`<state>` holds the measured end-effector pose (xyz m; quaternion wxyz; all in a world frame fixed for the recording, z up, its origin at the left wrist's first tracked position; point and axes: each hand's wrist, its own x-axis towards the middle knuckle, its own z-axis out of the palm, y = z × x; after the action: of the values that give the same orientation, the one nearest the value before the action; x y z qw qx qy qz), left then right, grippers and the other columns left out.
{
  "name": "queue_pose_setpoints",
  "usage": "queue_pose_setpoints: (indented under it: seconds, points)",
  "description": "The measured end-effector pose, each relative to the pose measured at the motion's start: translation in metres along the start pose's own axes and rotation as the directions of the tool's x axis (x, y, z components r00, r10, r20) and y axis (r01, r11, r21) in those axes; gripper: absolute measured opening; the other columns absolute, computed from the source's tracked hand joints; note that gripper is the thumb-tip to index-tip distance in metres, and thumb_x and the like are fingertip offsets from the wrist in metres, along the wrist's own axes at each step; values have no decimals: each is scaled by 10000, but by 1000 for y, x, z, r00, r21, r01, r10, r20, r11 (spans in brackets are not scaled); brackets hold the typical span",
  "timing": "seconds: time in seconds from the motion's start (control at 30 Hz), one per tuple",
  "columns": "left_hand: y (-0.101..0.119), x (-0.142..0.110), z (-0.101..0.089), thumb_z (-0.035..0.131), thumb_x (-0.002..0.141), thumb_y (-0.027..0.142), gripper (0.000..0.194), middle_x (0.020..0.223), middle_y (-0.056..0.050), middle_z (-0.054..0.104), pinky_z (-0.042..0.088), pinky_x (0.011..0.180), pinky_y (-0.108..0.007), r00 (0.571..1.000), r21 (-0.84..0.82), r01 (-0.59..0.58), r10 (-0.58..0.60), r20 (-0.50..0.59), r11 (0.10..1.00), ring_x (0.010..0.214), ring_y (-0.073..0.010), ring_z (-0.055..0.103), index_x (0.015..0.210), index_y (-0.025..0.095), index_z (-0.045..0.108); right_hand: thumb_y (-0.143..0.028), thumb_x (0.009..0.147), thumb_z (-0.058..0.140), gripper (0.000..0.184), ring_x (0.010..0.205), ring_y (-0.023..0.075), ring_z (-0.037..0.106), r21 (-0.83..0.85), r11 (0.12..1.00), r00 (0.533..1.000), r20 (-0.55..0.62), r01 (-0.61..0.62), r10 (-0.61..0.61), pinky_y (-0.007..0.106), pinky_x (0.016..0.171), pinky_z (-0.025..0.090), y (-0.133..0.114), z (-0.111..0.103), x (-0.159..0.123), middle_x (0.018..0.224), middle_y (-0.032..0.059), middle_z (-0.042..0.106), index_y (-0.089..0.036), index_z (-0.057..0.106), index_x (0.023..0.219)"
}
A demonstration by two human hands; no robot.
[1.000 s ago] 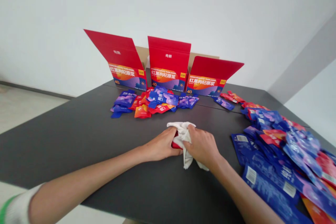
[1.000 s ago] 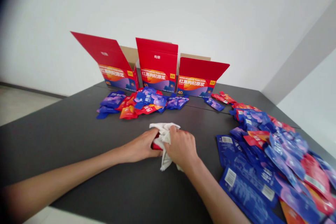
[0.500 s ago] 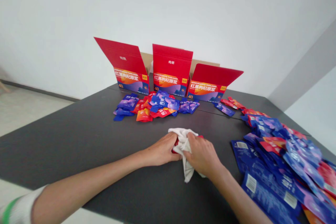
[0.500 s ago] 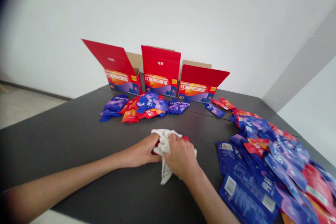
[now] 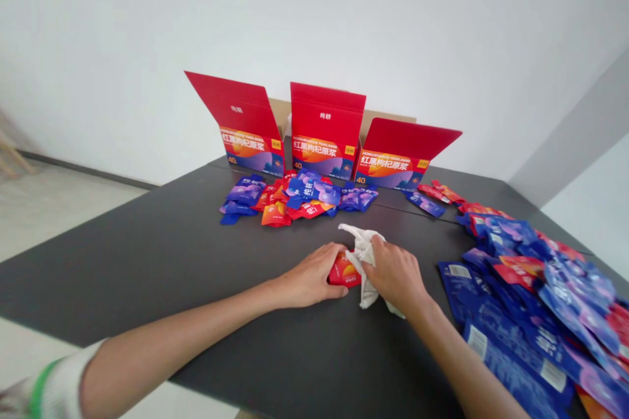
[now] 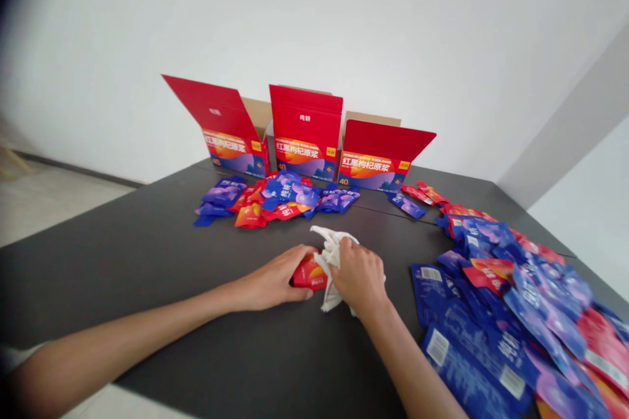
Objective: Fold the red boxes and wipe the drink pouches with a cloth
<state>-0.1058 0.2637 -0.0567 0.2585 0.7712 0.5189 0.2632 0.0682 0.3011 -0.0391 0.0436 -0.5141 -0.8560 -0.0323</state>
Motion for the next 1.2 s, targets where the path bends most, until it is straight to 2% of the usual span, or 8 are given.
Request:
queue_pose_setpoints:
  seconds: [0.1, 0.27, 0.43, 0.57, 0.7, 0.87, 1.03, 1.2]
  points:
    - [0, 0, 0, 631, 695, 260, 421, 1114, -58, 528, 388, 908, -344, 998, -13, -42, 42, 47, 999, 1040, -238, 494, 1087, 192, 493, -328, 776, 496, 235, 840, 212, 606, 41, 989, 990, 11, 143, -144, 261, 655, 357, -2, -1, -1, 920, 62, 632, -209, 453, 974]
    - [1, -1, -2, 679, 656, 295, 530, 1110, -62, 524, 385, 907, -353, 1000, 14, 2, -2, 6, 1000, 1037, -244, 494, 1126, 185, 461, -333, 820, 440, 209, 813, 226, 614, -25, 998, 998, 6, -58, 58, 274, 644, 361, 2, -2, 1, 889, 78, 638, -192, 452, 974]
    - [3, -1, -3, 647, 686, 275, 385, 1052, -49, 558, 406, 859, -335, 998, 2, -35, 35, 43, 999, 980, -237, 527, 1034, 192, 505, -338, 787, 497, 237, 850, 218, 609, 59, 989, 990, 32, 135, -137, 263, 659, 364, -1, -2, -1, 918, 61, 640, -209, 456, 981]
    - [2, -1, -3, 682, 646, 301, 516, 1110, -66, 531, 396, 889, -358, 1000, 23, 8, -8, 4, 1000, 1038, -259, 500, 1102, 186, 471, -352, 827, 436, 224, 812, 227, 617, -15, 999, 999, 16, -30, 30, 273, 641, 364, 0, -2, 0, 878, 69, 640, -195, 461, 985]
    - [0, -1, -2, 658, 673, 271, 440, 1120, -51, 533, 388, 904, -342, 998, 6, -58, 58, 24, 998, 1038, -243, 500, 1076, 200, 496, -321, 789, 483, 229, 836, 217, 610, 34, 989, 990, 1, 143, -143, 264, 645, 360, -2, -1, -1, 918, 56, 636, -210, 457, 989]
    - [-1, -2, -2, 685, 643, 306, 530, 1100, -67, 526, 396, 885, -355, 1000, 25, -3, 3, 2, 1000, 1021, -254, 497, 1110, 182, 466, -349, 830, 434, 223, 805, 232, 618, -23, 999, 999, 13, -42, 42, 276, 638, 361, 1, -1, 2, 869, 74, 641, -191, 456, 987]
    - [-2, -2, -1, 643, 691, 302, 382, 1063, -57, 540, 396, 876, -343, 999, 33, -40, 39, 29, 999, 996, -241, 506, 1030, 190, 509, -354, 804, 484, 223, 833, 212, 612, 35, 990, 990, 31, 134, -135, 263, 653, 361, -3, -1, 1, 914, 58, 634, -211, 448, 972]
    - [-2, -1, 0, 670, 665, 351, 509, 1094, -71, 524, 392, 887, -361, 1000, 73, -5, 5, -7, 997, 1017, -253, 498, 1100, 184, 465, -355, 832, 436, 219, 818, 226, 616, -19, 999, 999, 27, -25, 26, 277, 653, 364, 1, -1, 1, 899, 77, 637, -194, 452, 979]
